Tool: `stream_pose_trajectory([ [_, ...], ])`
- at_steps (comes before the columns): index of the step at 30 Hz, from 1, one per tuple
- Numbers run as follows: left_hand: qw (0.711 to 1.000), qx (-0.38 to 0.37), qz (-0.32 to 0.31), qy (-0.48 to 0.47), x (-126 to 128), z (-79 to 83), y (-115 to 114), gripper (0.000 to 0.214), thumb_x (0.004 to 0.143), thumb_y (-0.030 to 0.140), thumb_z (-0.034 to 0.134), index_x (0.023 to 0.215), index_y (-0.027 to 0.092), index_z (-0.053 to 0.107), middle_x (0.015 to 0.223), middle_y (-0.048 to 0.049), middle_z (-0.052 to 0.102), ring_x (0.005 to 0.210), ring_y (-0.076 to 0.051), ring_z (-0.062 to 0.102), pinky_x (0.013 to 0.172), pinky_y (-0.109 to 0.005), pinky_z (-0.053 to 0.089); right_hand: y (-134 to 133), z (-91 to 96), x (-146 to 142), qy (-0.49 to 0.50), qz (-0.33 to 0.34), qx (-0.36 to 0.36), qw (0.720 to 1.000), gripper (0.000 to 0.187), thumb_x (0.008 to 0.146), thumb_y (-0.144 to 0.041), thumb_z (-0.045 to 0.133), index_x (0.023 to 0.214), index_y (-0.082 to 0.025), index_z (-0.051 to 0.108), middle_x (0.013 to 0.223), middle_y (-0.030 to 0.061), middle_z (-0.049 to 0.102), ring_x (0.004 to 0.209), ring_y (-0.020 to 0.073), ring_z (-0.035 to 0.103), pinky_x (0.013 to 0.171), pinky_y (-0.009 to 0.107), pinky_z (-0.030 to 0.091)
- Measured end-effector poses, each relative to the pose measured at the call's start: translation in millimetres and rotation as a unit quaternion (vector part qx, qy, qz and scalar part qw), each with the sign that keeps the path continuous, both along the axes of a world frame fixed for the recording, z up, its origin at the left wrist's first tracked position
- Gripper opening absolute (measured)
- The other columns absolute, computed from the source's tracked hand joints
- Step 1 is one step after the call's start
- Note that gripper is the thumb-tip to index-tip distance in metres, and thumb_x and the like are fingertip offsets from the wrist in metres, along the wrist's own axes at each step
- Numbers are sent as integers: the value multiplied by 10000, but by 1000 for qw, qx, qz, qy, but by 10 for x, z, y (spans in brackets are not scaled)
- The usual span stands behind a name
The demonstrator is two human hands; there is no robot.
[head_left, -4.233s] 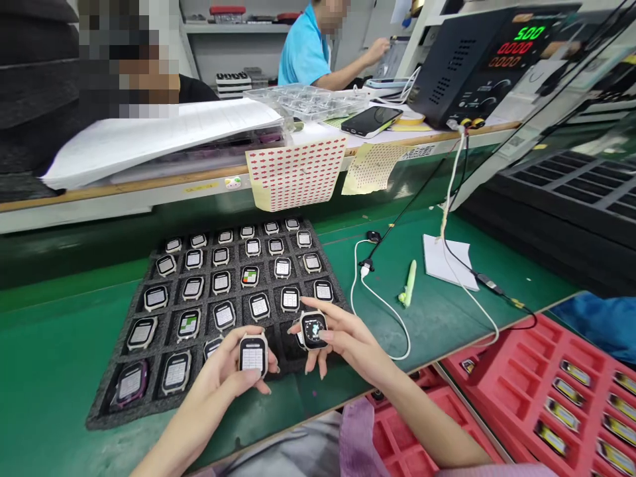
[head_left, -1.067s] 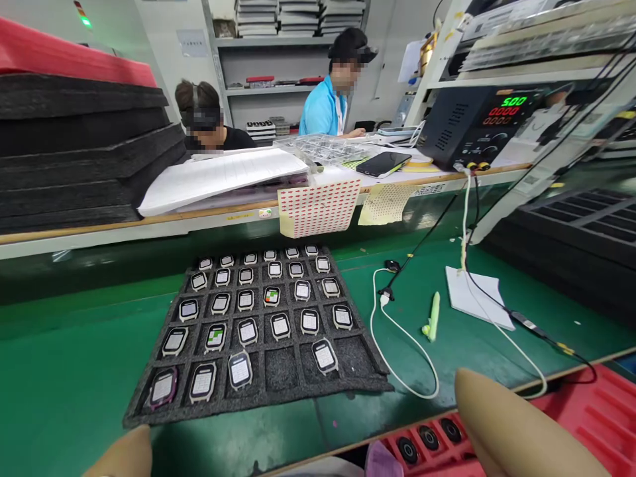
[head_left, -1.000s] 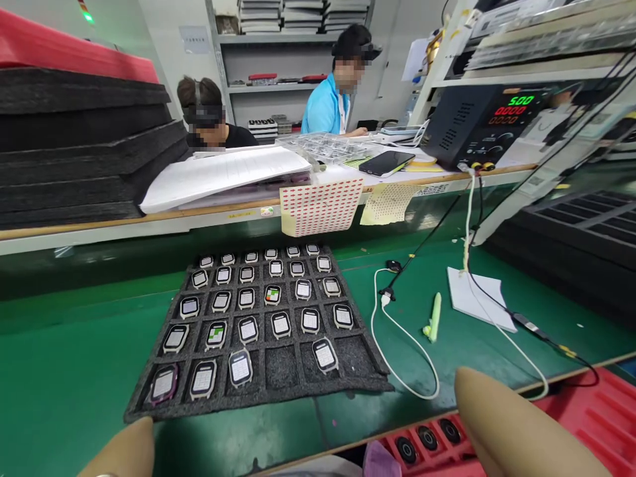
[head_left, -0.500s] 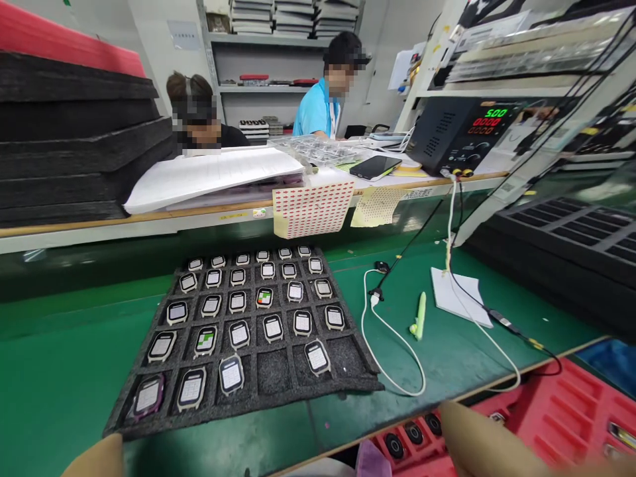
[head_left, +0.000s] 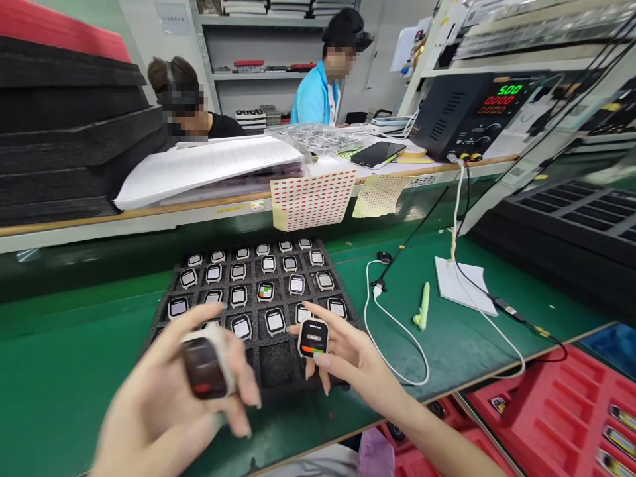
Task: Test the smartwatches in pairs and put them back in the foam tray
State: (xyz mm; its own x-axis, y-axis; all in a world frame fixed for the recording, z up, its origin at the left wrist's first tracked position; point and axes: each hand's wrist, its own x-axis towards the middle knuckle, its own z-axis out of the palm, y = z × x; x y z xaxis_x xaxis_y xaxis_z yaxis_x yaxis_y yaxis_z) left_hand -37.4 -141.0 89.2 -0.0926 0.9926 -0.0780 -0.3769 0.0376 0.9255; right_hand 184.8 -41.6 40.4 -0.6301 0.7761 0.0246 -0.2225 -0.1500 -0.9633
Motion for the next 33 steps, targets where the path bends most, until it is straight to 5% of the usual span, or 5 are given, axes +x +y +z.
stream_pose_trajectory([
  [5, 996, 23, -80, -39, 330, -196, 363, 495, 812, 177, 661, 1263, 271, 479, 825, -37, 620, 719, -162, 610, 599, -245, 557, 29, 12, 4, -9, -17, 18, 1000, 534, 866, -269, 625, 1367, -235, 442, 972, 76, 647, 650, 136, 615, 475, 204, 500],
  [11, 984, 45, -156, -71, 306, -389, 398, 571, 821, 146, 648, 1333, 263, 423, 995, -86, 617, 910, -213, 603, 800, -350, 540, 50, -2, -28, -62, -64, 43, 995, 386, 882, -279, 606, 1251, -191, 535, 993, 87, 675, 521, 85, 559, 421, 173, 436],
  [21, 990, 18, -135, -44, 286, -390, 454, 477, 927, 183, 495, 1384, 214, 364, 960, -103, 631, 876, -211, 619, 740, -362, 565, 65, -20, 49, -27, -10, 40, 999, 424, 893, -232, 593, 1301, -232, 479, 1022, 74, 654, 590, 94, 602, 445, 157, 437],
  [33, 993, 37, -110, -32, 298, -423, 469, 702, 811, 145, 661, 1416, 239, 318, 990, -88, 629, 880, -203, 624, 745, -322, 565, 102, -103, 50, -5, 25, 17, 1000, 570, 837, -172, 644, 1363, -227, 432, 1048, 97, 650, 700, 163, 668, 490, 193, 487],
])
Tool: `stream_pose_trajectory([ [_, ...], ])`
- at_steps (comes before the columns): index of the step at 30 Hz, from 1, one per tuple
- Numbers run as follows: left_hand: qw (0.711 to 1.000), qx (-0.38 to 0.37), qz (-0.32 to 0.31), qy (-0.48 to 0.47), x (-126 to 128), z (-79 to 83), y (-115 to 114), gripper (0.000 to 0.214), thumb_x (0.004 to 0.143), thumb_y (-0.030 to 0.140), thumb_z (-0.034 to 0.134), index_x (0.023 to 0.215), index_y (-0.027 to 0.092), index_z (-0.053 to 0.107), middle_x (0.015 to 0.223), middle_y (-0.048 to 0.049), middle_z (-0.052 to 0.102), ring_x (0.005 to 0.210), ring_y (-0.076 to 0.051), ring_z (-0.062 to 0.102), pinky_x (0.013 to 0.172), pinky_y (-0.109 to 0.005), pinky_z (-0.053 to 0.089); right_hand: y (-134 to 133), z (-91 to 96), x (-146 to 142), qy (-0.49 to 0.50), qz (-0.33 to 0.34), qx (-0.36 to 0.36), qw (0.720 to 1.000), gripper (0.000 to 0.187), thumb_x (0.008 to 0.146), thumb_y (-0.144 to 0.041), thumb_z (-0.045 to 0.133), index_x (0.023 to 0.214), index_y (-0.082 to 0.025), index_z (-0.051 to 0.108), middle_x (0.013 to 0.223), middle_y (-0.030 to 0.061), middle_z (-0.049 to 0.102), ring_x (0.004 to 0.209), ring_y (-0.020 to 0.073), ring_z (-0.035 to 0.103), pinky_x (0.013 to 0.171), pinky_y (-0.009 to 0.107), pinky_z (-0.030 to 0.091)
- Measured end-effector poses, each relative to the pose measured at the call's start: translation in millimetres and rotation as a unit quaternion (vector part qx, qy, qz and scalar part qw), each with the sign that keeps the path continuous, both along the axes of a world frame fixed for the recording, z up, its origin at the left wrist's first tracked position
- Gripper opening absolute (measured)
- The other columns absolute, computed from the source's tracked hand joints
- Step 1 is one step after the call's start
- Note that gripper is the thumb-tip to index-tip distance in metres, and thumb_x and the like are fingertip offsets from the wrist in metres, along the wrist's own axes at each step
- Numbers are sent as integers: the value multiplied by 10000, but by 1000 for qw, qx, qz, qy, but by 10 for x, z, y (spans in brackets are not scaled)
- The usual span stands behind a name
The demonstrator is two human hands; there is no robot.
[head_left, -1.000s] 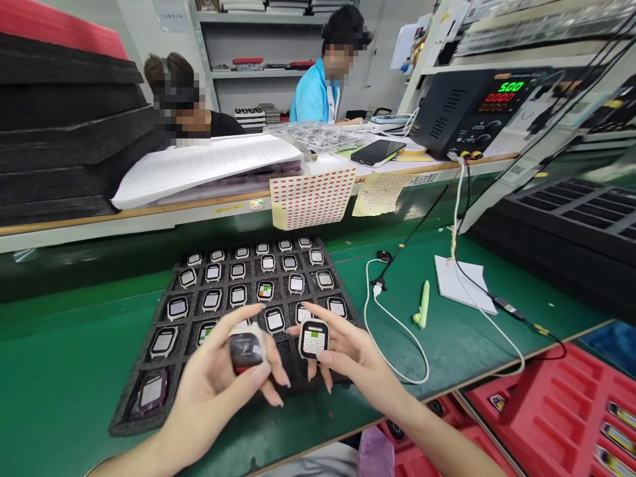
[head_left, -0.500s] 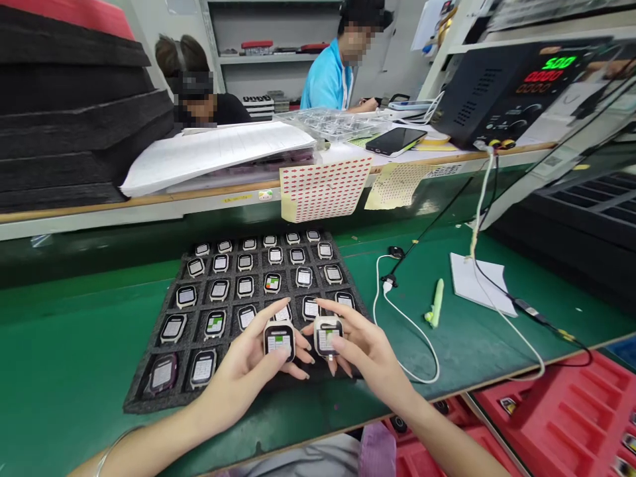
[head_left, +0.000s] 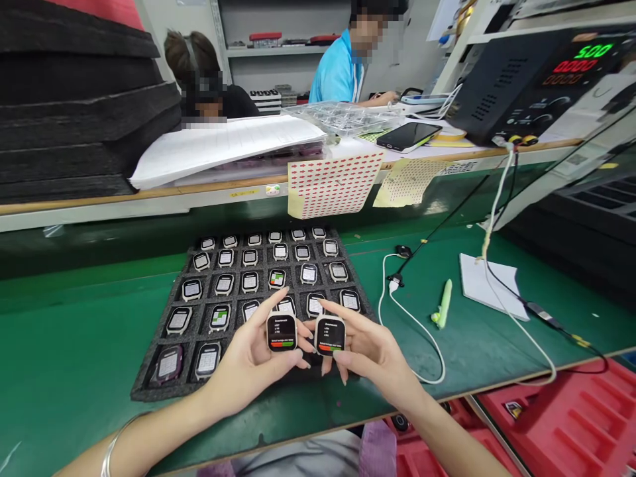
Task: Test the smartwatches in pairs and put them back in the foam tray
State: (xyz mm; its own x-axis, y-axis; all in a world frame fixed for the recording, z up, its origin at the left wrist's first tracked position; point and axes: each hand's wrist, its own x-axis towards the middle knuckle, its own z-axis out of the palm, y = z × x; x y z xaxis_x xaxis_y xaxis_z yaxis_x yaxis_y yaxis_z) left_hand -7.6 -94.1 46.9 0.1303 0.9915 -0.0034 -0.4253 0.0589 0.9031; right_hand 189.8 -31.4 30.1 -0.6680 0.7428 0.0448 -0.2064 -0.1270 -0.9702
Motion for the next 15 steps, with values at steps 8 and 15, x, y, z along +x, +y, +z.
stream_pose_trajectory([
  [8, 1000, 9, -6, 24, -32, -30, -3, 555, 844, 188, 620, 1353, 208, 399, 957, -88, 630, 853, -207, 615, 702, -335, 569, -42, 18, -35, -32, -64, 13, 997, 387, 905, -283, 565, 1280, -192, 531, 996, 102, 687, 487, 98, 600, 380, 176, 396],
  [15, 998, -18, 14, 54, 3, -18, 18, 426, 875, 243, 588, 1275, 168, 461, 830, -61, 619, 751, -181, 609, 585, -287, 570, -17, -1, -2, -16, -30, 7, 999, 434, 891, -280, 552, 1313, -187, 515, 1015, 110, 673, 511, 118, 604, 382, 193, 394],
])
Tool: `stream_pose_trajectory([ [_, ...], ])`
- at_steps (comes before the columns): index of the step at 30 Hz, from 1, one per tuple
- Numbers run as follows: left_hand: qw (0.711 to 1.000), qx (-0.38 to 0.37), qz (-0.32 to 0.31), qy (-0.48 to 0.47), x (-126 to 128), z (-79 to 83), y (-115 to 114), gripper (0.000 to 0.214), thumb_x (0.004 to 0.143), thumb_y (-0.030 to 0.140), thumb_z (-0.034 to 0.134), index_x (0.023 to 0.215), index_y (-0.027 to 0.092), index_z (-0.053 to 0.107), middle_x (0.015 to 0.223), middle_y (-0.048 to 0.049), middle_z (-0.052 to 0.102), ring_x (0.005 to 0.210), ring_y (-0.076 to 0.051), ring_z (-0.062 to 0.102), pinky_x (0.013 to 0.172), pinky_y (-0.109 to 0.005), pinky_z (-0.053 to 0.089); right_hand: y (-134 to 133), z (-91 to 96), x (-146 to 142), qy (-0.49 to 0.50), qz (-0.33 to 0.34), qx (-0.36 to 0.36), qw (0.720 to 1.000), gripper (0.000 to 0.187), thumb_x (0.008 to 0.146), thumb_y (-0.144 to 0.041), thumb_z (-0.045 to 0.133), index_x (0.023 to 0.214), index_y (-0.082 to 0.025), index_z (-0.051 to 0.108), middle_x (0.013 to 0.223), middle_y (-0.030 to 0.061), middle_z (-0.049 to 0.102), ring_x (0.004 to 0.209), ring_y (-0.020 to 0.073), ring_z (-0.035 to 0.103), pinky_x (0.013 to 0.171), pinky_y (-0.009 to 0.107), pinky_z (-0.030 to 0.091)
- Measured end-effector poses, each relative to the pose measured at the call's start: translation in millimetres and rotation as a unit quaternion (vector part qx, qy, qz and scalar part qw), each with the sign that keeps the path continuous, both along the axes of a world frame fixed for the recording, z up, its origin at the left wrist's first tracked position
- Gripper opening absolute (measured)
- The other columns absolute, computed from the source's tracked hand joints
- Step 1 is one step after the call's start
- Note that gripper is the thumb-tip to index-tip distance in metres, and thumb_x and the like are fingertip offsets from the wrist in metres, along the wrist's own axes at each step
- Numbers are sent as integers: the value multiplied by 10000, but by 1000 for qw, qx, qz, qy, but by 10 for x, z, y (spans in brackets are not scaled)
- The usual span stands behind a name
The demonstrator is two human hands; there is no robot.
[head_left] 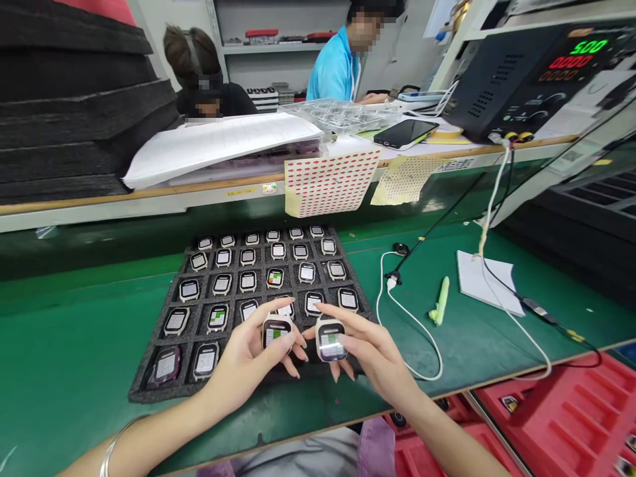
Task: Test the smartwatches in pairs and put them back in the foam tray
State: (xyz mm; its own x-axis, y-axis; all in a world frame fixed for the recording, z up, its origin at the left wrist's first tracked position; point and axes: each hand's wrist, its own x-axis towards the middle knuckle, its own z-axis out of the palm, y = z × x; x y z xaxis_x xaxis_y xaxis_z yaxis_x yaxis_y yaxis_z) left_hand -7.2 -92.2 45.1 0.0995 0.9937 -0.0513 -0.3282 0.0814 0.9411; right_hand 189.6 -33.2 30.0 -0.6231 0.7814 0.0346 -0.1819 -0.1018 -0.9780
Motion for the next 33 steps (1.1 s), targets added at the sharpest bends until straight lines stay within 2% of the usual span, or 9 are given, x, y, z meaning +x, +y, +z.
stream_pose_trajectory([
  [5, 1000, -15, 8, 6, -16, -19, 38, 422, 867, 227, 588, 1264, 165, 459, 828, -56, 616, 744, -174, 603, 563, -267, 555, -2, -3, 43, 25, 65, -13, 997, 608, 822, -173, 642, 1382, -236, 414, 1151, 117, 622, 687, 143, 664, 480, 176, 463],
  [12, 999, 7, -25, -33, -15, -43, -2, 627, 799, 143, 655, 1357, 203, 375, 989, -86, 622, 885, -202, 605, 732, -318, 549, -29, -23, 52, -15, 39, 7, 999, 598, 839, -177, 663, 1378, -209, 407, 1101, 115, 643, 690, 138, 664, 480, 176, 490],
  [18, 999, -26, -25, -29, 38, -78, -1, 624, 841, 172, 633, 1386, 205, 333, 937, -74, 610, 836, -190, 615, 674, -300, 550, -18, -2, 155, -11, 45, 14, 999, 669, 816, -178, 693, 1404, -206, 376, 1212, 141, 587, 758, 160, 659, 545, 219, 522],
  [21, 998, -38, -32, -40, 56, -133, -8, 695, 796, 142, 682, 1386, 217, 323, 966, -77, 609, 860, -192, 612, 718, -318, 544, 9, -6, 237, -26, 44, 23, 998, 676, 816, -195, 699, 1409, -208, 375, 1215, 143, 590, 788, 173, 655, 586, 240, 535],
  [26, 997, -43, -49, -50, 75, -201, -32, 820, 752, 90, 708, 1413, 266, 256, 1023, -70, 581, 899, -176, 592, 810, -343, 508, 47, -68, 355, -59, 18, 10, 998, 616, 851, -182, 648, 1404, -224, 380, 1097, 103, 641, 729, 151, 651, 505, 194, 503],
  [30, 997, -37, -61, -16, 76, -279, -2, 821, 789, 115, 666, 1416, 299, 169, 1047, -54, 549, 932, -180, 588, 866, -384, 500, 54, -153, 413, -81, 7, 7, 997, 677, 822, -184, 671, 1415, -223, 347, 1128, 105, 625, 719, 152, 645, 492, 201, 514],
  [32, 996, -23, -72, 47, 63, -361, 28, 699, 849, 155, 588, 1397, 295, 179, 1054, -57, 544, 938, -193, 600, 875, -410, 503, 74, -192, 447, -114, 11, 31, 993, 697, 825, -201, 660, 1430, -220, 313, 1124, 105, 627, 729, 168, 646, 499, 225, 532],
  [33, 991, -7, -75, 108, 52, -409, 43, 619, 872, 170, 548, 1380, 285, 215, 1060, -63, 548, 948, -205, 603, 883, -426, 499, 94, -207, 469, -150, 9, 63, 987, 671, 837, -211, 643, 1425, -215, 321, 1104, 103, 635, 737, 178, 646, 517, 245, 542],
])
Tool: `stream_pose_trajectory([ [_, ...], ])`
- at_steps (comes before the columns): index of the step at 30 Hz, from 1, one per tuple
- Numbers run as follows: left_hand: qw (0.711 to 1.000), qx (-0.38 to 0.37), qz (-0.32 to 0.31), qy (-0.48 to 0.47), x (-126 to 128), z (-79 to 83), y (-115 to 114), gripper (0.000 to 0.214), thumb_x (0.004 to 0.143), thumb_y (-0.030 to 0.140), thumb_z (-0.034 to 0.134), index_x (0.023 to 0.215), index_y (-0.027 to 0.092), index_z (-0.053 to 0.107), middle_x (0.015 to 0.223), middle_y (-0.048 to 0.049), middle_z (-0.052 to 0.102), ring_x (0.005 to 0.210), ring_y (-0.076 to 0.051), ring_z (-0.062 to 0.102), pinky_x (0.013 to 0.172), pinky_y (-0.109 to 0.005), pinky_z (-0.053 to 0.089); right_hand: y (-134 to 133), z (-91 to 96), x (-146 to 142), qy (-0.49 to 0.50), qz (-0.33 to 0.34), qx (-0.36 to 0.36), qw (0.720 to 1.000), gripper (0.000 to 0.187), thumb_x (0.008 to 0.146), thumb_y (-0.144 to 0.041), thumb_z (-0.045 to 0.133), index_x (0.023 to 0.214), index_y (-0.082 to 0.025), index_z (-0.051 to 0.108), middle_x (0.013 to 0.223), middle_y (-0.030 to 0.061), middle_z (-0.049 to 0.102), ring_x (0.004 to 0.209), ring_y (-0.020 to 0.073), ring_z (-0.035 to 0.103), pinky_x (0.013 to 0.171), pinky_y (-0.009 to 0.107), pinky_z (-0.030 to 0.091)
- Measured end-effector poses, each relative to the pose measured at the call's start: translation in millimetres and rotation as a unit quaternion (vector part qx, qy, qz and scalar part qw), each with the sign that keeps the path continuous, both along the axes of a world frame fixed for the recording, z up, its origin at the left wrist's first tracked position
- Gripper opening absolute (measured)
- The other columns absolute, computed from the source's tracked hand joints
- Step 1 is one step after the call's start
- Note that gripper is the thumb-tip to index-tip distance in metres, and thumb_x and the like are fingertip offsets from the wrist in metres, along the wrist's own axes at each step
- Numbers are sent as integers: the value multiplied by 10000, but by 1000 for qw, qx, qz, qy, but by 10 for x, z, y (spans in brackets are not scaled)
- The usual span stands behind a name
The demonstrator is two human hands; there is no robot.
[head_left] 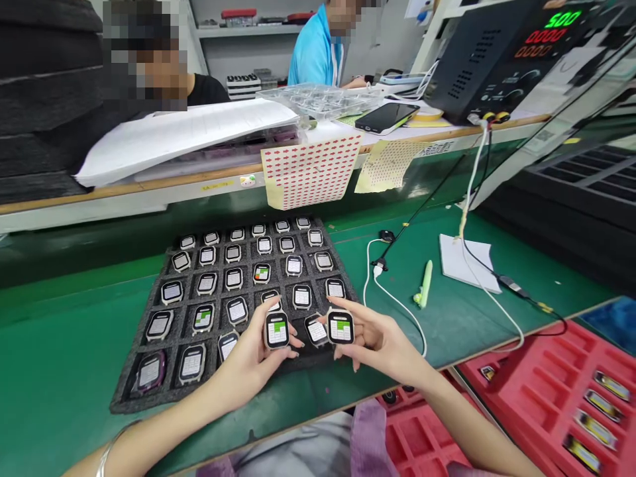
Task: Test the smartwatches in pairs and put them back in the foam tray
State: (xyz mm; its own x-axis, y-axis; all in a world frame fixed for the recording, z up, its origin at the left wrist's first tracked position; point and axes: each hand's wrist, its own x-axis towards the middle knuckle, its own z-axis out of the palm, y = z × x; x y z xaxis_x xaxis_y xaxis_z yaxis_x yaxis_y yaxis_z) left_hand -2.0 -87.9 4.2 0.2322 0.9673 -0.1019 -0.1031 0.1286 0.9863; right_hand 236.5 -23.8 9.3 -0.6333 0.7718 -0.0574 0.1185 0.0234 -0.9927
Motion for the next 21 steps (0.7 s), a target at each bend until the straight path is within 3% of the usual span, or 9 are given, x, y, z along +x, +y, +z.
stream_pose_trajectory([
  [2, 985, 70, -11, 158, -30, -92, 28, 494, 885, 181, 507, 1331, 257, 310, 1110, -87, 554, 1019, -242, 584, 925, -465, 468, 57, -16, 54, -102, -4, 109, 989, 569, 847, -226, 625, 1372, -201, 409, 1094, 107, 636, 815, 213, 642, 630, 313, 565],
  [4, 936, 156, -26, 314, -62, -156, 50, 450, 863, 184, 531, 1288, 228, 391, 1186, -115, 537, 1110, -281, 524, 974, -503, 416, 128, -8, 116, -200, 11, 234, 951, 461, 841, -224, 626, 1285, -195, 506, 1153, 118, 598, 981, 259, 596, 820, 397, 529],
  [6, 883, 217, -41, 415, -90, -176, 68, 444, 833, 191, 563, 1260, 201, 442, 1212, -133, 517, 1139, -311, 477, 972, -525, 401, 199, 23, 175, -256, 52, 315, 912, 404, 847, -216, 604, 1245, -196, 534, 1207, 124, 544, 1113, 281, 520, 941, 443, 453],
  [9, 838, 244, -62, 484, -129, -138, 85, 400, 807, 185, 576, 1200, 177, 500, 1163, -132, 519, 1085, -311, 479, 919, -506, 434, 273, 98, 235, -305, 102, 362, 875, 415, 865, -224, 565, 1275, -202, 512, 1217, 133, 507, 1137, 288, 495, 952, 457, 432],
  [13, 829, 254, -111, 486, -254, -12, 67, 453, 829, 188, 555, 1270, 189, 452, 1191, -118, 503, 1114, -282, 456, 953, -449, 420, 301, 205, 162, -320, 124, 402, 849, 420, 860, -232, 574, 1277, -216, 526, 1261, 134, 480, 1169, 306, 465, 955, 477, 413],
  [16, 809, 253, -101, 520, -431, 123, 15, 537, 829, 221, 563, 1335, 196, 386, 1244, -125, 489, 1143, -297, 437, 958, -461, 400, 292, 229, -40, -309, 144, 432, 835, 354, 860, -244, 597, 1212, -214, 572, 1217, 126, 501, 1130, 303, 480, 924, 470, 424],
  [21, 713, 192, -82, 669, -663, 221, -96, 327, 796, 210, 598, 1110, 137, 544, 1054, -132, 559, 978, -326, 512, 806, -464, 437, 277, 139, -350, -351, 169, 479, 786, 266, 765, -197, 719, 1005, -158, 610, 1046, 119, 537, 954, 300, 532, 806, 425, 463],
])
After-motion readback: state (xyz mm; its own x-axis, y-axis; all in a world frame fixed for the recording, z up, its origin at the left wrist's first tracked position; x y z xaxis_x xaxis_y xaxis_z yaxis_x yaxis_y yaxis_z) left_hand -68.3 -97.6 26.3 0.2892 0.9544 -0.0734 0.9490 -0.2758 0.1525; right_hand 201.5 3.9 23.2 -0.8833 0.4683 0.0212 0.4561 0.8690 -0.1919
